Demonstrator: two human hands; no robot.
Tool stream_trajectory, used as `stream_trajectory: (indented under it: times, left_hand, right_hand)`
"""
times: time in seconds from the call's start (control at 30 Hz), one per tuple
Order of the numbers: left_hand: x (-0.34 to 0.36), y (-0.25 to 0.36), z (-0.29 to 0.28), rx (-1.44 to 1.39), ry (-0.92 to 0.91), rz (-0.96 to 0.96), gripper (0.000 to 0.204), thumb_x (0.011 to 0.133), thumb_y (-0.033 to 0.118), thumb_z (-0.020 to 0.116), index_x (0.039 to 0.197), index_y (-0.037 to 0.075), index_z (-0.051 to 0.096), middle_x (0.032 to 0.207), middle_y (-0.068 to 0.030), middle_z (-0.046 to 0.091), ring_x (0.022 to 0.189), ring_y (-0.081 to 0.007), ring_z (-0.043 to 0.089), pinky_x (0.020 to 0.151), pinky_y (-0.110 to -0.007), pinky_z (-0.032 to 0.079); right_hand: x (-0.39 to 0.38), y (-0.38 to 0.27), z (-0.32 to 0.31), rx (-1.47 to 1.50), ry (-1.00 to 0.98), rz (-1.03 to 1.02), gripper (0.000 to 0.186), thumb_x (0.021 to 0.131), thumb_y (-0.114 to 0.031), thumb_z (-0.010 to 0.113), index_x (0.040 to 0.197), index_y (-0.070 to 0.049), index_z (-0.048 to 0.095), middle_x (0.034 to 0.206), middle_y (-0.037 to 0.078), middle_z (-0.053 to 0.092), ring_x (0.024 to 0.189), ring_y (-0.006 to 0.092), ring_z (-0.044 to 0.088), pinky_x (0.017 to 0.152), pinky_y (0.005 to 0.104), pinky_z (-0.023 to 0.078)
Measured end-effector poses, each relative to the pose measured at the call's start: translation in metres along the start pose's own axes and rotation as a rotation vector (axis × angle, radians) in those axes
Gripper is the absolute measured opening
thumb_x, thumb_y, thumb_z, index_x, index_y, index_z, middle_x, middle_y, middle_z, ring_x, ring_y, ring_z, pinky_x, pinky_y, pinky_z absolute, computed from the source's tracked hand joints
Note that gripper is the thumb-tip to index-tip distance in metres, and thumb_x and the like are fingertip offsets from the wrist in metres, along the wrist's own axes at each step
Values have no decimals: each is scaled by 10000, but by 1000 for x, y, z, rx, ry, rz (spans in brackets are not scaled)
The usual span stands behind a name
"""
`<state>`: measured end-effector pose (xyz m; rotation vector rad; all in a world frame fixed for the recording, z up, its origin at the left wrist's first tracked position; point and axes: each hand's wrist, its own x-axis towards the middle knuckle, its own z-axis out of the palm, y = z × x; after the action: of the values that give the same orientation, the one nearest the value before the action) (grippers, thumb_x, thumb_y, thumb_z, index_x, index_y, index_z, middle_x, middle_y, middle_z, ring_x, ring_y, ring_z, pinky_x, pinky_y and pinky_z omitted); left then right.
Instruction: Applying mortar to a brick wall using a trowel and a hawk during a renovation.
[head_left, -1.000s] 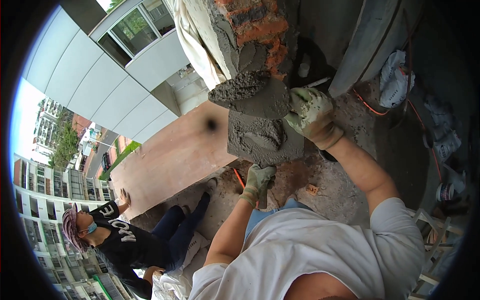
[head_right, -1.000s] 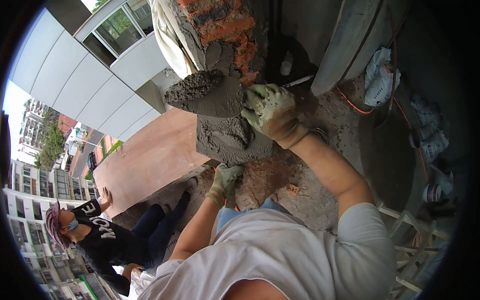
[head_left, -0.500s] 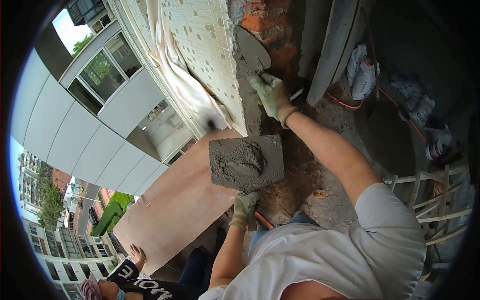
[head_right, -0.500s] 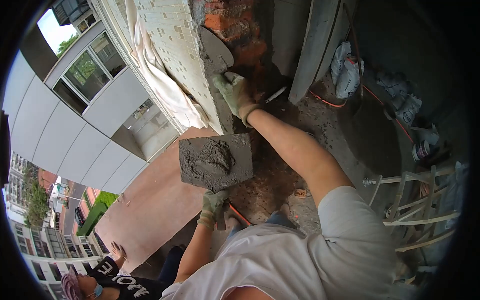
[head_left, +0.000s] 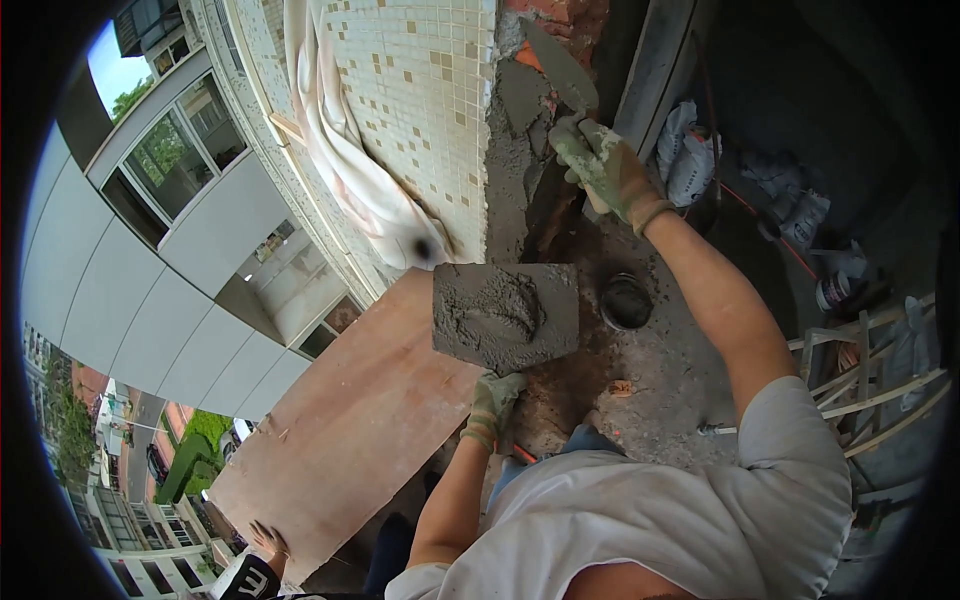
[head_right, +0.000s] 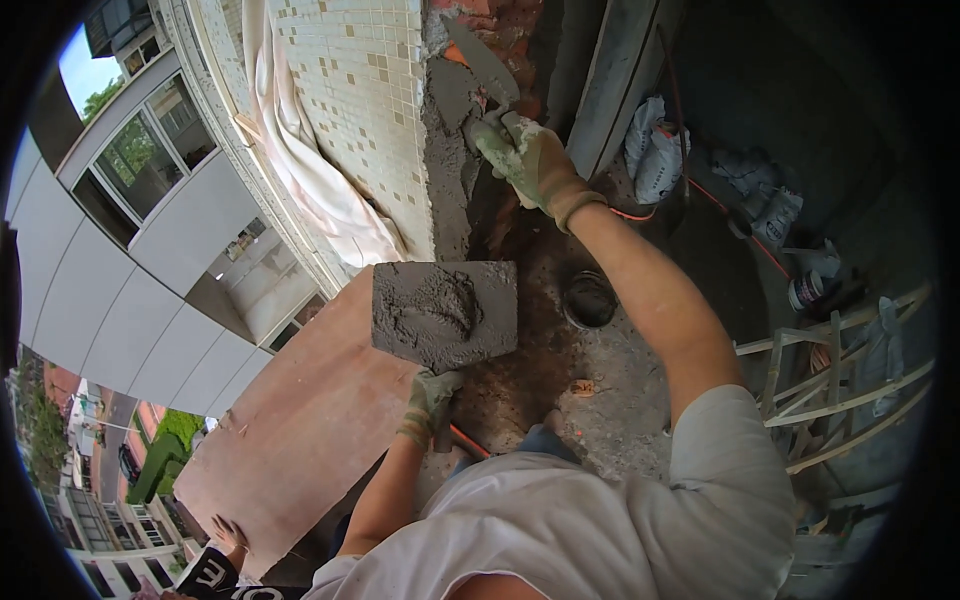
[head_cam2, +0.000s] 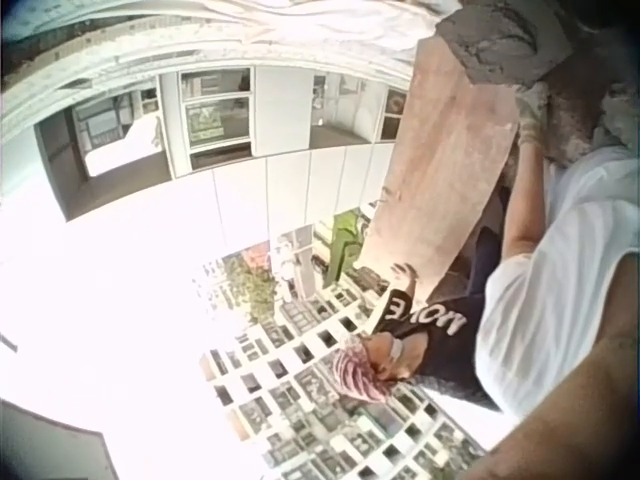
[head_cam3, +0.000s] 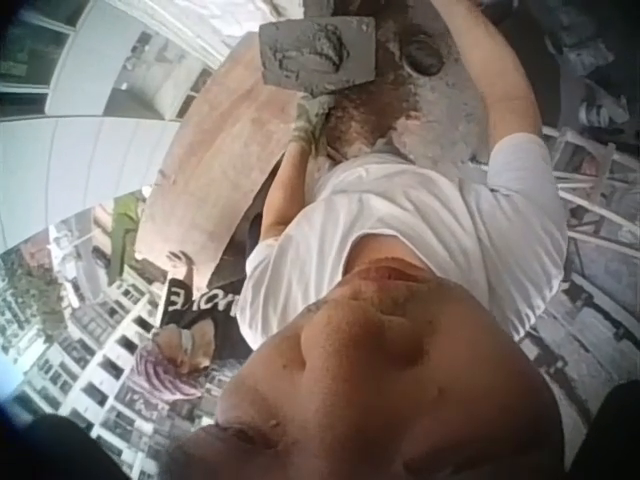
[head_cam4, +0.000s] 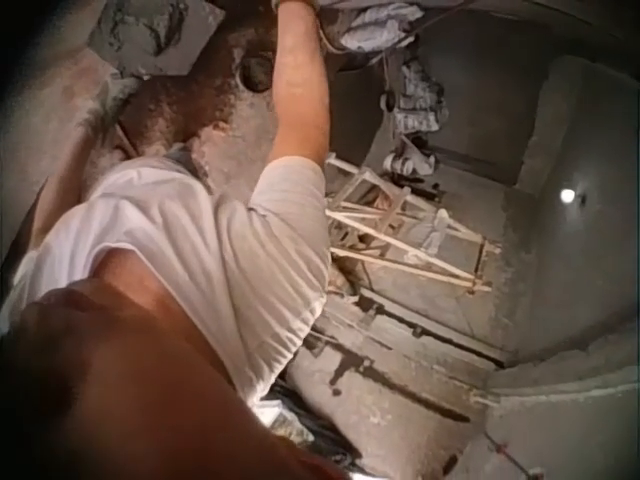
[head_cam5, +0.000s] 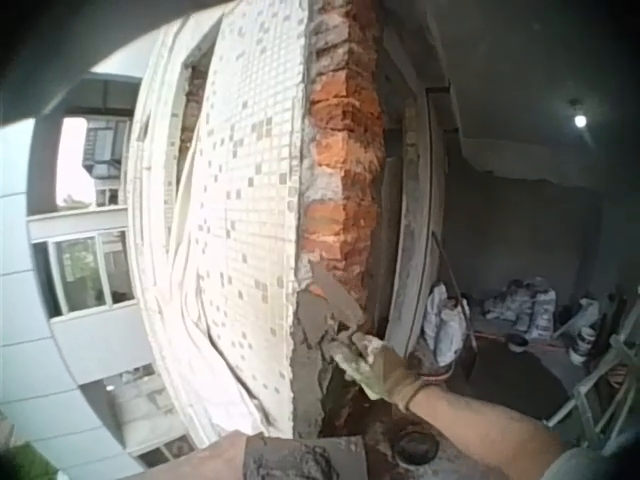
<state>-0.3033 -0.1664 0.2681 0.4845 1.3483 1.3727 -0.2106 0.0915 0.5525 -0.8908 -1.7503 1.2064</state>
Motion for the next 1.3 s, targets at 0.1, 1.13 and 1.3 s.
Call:
stream_trajectory:
  times: [0.1, 1.13, 1.3]
  left_hand:
    - [-3, 13, 2, -40, -48, -44, 138, 752, 97, 659, 886, 65, 646, 738, 8, 604, 594, -130, 533, 514, -290, 430]
    - [-4, 77, 30, -109, 94, 26, 132, 790, 69, 657, 811, 138, 546, 637, 24, 477, 496, -113, 467, 430, -263, 350]
    - [-9, 42, 36, 24, 32, 149, 127, 787, 80, 673, 890, 120, 611, 703, 26, 566, 540, -98, 494, 457, -269, 382]
  right_hand:
    - [-7, 2, -2, -635, -329, 125, 378, 946, -404, 621, 1050, -42, 648, 767, 68, 652, 626, 176, 611, 646, 347, 512]
    - [-152, 80, -57, -1004, -376, -684, 274, 893, -310, 684, 1056, -91, 711, 765, 77, 658, 644, 272, 638, 600, 361, 507]
    - [-148, 86, -47, -1116, -211, -844, 339, 827, -355, 722, 1074, -124, 702, 806, 103, 676, 656, 318, 645, 588, 437, 510]
